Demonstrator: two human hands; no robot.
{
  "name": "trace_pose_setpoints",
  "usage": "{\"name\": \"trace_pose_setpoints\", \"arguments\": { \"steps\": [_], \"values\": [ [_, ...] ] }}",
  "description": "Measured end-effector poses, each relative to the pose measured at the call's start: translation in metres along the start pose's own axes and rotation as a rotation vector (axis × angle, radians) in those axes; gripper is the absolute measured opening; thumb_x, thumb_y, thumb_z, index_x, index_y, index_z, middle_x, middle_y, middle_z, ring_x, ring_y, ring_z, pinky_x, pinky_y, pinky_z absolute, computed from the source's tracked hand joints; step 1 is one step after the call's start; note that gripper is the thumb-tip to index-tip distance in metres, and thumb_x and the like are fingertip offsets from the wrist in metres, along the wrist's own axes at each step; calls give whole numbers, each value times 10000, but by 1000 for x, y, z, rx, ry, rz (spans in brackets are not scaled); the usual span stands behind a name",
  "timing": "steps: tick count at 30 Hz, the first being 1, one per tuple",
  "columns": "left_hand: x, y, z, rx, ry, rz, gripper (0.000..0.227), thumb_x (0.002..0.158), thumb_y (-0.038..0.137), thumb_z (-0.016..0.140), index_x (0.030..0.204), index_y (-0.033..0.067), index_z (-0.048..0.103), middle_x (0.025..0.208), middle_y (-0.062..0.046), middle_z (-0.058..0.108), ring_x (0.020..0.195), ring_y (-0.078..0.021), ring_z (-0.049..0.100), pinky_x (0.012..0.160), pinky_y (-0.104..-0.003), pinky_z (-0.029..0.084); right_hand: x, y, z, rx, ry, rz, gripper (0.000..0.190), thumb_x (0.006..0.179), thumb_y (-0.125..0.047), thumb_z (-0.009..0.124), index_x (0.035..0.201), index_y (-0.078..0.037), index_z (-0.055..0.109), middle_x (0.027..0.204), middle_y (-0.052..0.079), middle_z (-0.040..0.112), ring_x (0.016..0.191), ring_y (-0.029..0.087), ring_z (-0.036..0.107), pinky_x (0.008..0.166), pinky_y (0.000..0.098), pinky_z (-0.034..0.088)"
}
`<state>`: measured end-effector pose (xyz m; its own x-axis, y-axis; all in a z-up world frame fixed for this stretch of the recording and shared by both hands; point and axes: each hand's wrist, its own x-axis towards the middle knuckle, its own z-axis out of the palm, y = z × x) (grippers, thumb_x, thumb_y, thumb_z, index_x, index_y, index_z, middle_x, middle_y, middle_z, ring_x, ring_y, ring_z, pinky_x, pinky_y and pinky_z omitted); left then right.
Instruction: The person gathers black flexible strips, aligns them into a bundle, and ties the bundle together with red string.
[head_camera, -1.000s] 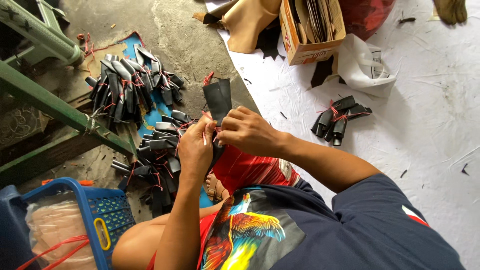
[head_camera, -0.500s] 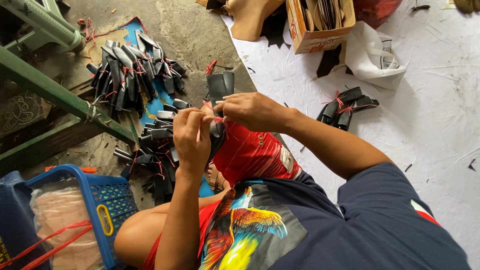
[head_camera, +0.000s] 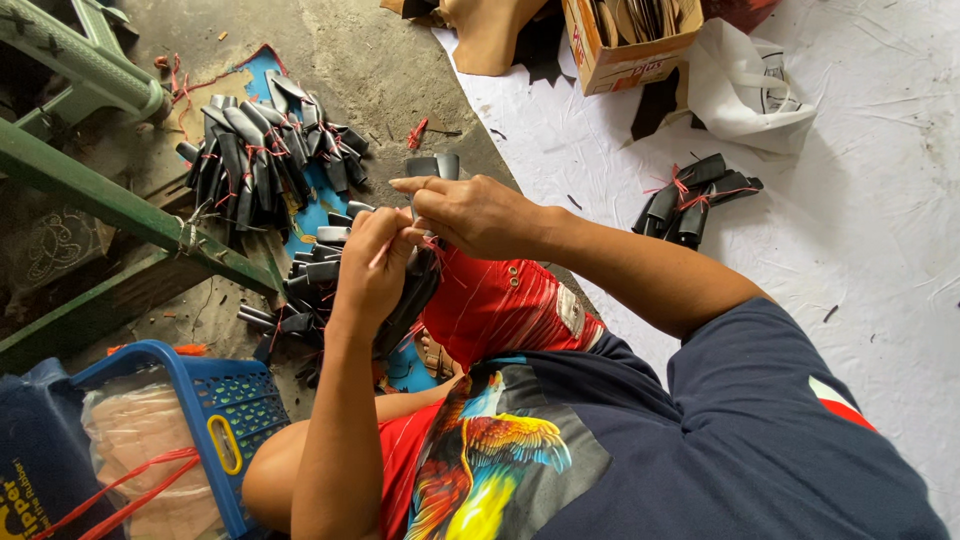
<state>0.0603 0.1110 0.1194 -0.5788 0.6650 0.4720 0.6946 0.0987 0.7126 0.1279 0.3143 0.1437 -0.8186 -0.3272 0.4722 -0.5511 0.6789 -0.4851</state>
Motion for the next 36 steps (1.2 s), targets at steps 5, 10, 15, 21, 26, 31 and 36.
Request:
{"name": "trace_pose_setpoints", "arguments": {
  "steps": [5,10,15,21,26,31,36],
  "values": [
    [9,1,-7,-67,-145,-180,262,1075,323,582,946,98,619,759,-180,607,771,-378,562,766,-503,465,-2,3,3,6,-4,27,224,1086,-220,455,944,-62,525,1183,227,685,698,461,690,563,491,564],
    [15,0,-5,-189,-253,-390,249,1050,338,647,929,121,653,667,-57,606,676,-145,533,614,-333,470,0,11,10,81,-28,137,224,1094,-254,449,999,-86,562,951,176,685,700,417,710,551,451,548],
    [17,13,-8,-526,-162,-645,261,979,288,740,881,67,641,688,-33,660,618,-67,565,503,-167,425,12,-9,-12,232,-124,191,255,1090,-230,454,929,-89,592,924,172,688,843,363,742,657,421,590],
    [-1,-33,-2,-603,-69,-621,221,897,128,828,899,-5,651,766,-103,720,649,-61,630,515,-137,445,20,-22,-35,194,-323,1,277,1010,-135,587,744,-60,598,1071,244,725,1000,406,743,699,409,611],
    [2,-25,-13,-440,-143,-482,174,842,27,836,906,-16,680,841,-121,765,749,-75,676,616,-178,510,15,11,-9,159,-378,-8,283,992,-192,613,726,-99,595,887,138,698,802,325,741,618,380,586],
    [9,0,-28,24,-170,-200,189,776,7,835,870,76,685,881,-92,787,821,-245,768,677,-316,573,22,5,-23,280,-413,88,302,1056,-340,565,908,-97,668,757,89,669,637,225,691,592,339,579],
    [3,-2,-17,909,71,417,229,982,125,689,798,112,553,737,-35,592,695,-246,630,624,-330,519,22,19,-9,262,-263,243,225,1092,-247,485,1111,-69,620,767,117,676,561,219,661,587,339,559]
  ]
}}
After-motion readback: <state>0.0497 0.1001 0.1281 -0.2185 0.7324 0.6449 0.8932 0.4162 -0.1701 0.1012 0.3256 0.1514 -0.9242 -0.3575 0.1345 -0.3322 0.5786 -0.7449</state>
